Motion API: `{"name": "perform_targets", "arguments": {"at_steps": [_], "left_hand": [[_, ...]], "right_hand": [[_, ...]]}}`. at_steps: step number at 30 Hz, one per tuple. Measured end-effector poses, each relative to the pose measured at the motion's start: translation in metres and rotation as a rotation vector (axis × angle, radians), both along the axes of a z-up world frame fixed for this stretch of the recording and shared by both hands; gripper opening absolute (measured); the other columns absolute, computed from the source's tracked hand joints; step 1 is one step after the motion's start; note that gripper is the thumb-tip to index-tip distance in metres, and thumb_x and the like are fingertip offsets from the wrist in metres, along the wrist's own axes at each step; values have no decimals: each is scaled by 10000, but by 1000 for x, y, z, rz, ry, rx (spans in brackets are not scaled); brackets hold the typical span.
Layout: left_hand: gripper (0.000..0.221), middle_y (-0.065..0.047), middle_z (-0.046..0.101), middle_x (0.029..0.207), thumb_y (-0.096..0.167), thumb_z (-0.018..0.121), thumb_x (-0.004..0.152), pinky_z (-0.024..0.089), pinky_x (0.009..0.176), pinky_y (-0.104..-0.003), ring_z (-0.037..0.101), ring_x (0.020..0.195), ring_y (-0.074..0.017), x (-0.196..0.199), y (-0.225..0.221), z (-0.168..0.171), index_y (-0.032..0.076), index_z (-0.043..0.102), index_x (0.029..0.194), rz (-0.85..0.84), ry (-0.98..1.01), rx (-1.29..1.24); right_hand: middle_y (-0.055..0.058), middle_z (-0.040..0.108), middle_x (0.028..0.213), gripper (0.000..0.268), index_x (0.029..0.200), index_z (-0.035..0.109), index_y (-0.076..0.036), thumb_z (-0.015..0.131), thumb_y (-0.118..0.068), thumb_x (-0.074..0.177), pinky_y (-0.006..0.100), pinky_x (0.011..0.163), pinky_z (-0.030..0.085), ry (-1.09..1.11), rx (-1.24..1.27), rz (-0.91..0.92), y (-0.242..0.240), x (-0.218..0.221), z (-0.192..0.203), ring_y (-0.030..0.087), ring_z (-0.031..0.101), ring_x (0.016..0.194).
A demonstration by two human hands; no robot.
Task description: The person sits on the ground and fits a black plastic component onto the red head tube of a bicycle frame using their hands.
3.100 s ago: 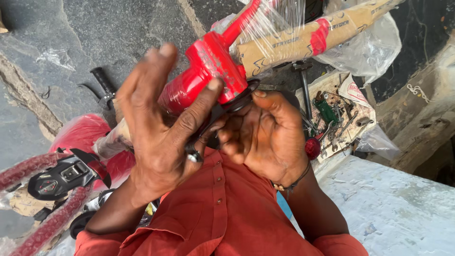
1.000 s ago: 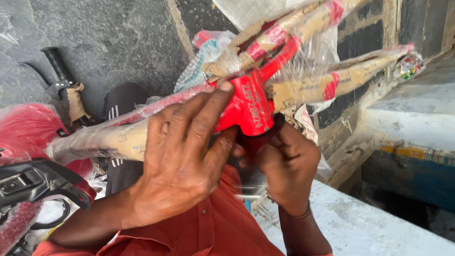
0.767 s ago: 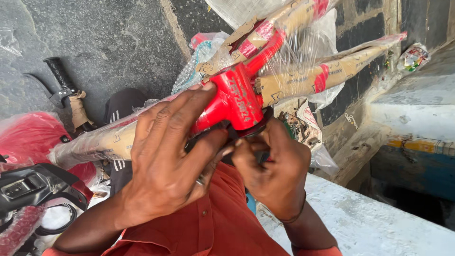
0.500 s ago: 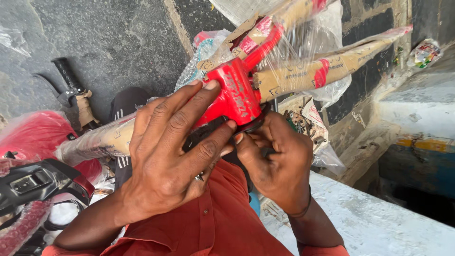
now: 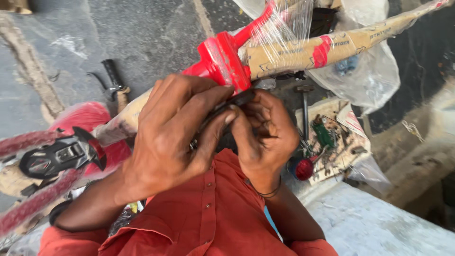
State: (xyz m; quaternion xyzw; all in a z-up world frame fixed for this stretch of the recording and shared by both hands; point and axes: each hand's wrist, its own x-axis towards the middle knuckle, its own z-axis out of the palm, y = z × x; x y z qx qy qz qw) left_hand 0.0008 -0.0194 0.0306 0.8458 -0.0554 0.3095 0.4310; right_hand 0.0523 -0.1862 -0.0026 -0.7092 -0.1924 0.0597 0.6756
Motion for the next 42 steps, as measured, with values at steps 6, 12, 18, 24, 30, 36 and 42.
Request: {"name": "perform_targets", "arguments": {"at_steps": [6, 12, 18, 24, 30, 36, 42], "left_hand": [[296, -108, 634, 1002, -39, 733, 948, 480, 760, -370, 621, 852, -251, 6, 4, -3, -18, 710, 1242, -105, 31, 17], [327, -109, 630, 958, -34, 736, 973, 515, 771, -347, 645, 866, -243, 5, 5, -2, 1, 700, 1296, -149, 39, 56], [385, -143, 627, 975, -23, 782, 844, 531, 748, -351, 658, 852, -250, 6, -4, -1, -32, 669, 1212, -118, 12, -63], [307, -101, 682, 1017, -37, 808, 931, 547, 719, -300, 707, 840, -213, 7, -4, -9, 13, 715, 1219, -24, -12, 40], [296, -91, 689, 1013, -29, 802, 930, 550, 712, -284, 723, 825, -185, 8, -4, -10, 28, 718, 1208, -49, -5, 12], [276, -99, 680, 928, -29, 817, 885, 518, 650, -293, 691, 785, -195, 12, -6, -10, 14, 750, 1150, -24, -17, 5], [235, -86, 701, 949, -40, 798, 916, 537, 674, -281, 708, 771, -170, 9, -8, -10, 27, 747, 1136, -44, -9, -22]], "right_hand": [[111, 720, 1020, 277, 1318, 581, 98, 646, 51, 1053, 171, 745, 545, -81, -1, -47, 8, -3, -3, 62, 661, 862], [122, 729, 1121, 293, 1339, 572, 91, 654, 30, 1065, 177, 803, 564, -133, 4, -75, 12, -9, -10, 73, 692, 940], [119, 705, 1172, 311, 1411, 542, 77, 591, -62, 1138, 209, 920, 578, -149, 78, 19, 2, -3, -17, 108, 692, 1043], [37, 633, 1132, 353, 1223, 496, -4, 725, -151, 998, 230, 922, 543, 80, 327, 112, -1, 28, -21, 83, 628, 1048], [73, 672, 1092, 309, 1226, 573, 45, 731, -177, 1081, 204, 839, 510, 64, 305, 252, -12, 45, -49, 84, 619, 959], [67, 666, 1039, 359, 1262, 539, 17, 753, -178, 1049, 180, 759, 487, 153, 382, 309, -14, 54, -64, 63, 601, 877], [89, 676, 1100, 304, 1227, 535, 32, 745, -112, 1062, 233, 906, 552, 94, 381, 308, -12, 52, -59, 105, 656, 981]]}}
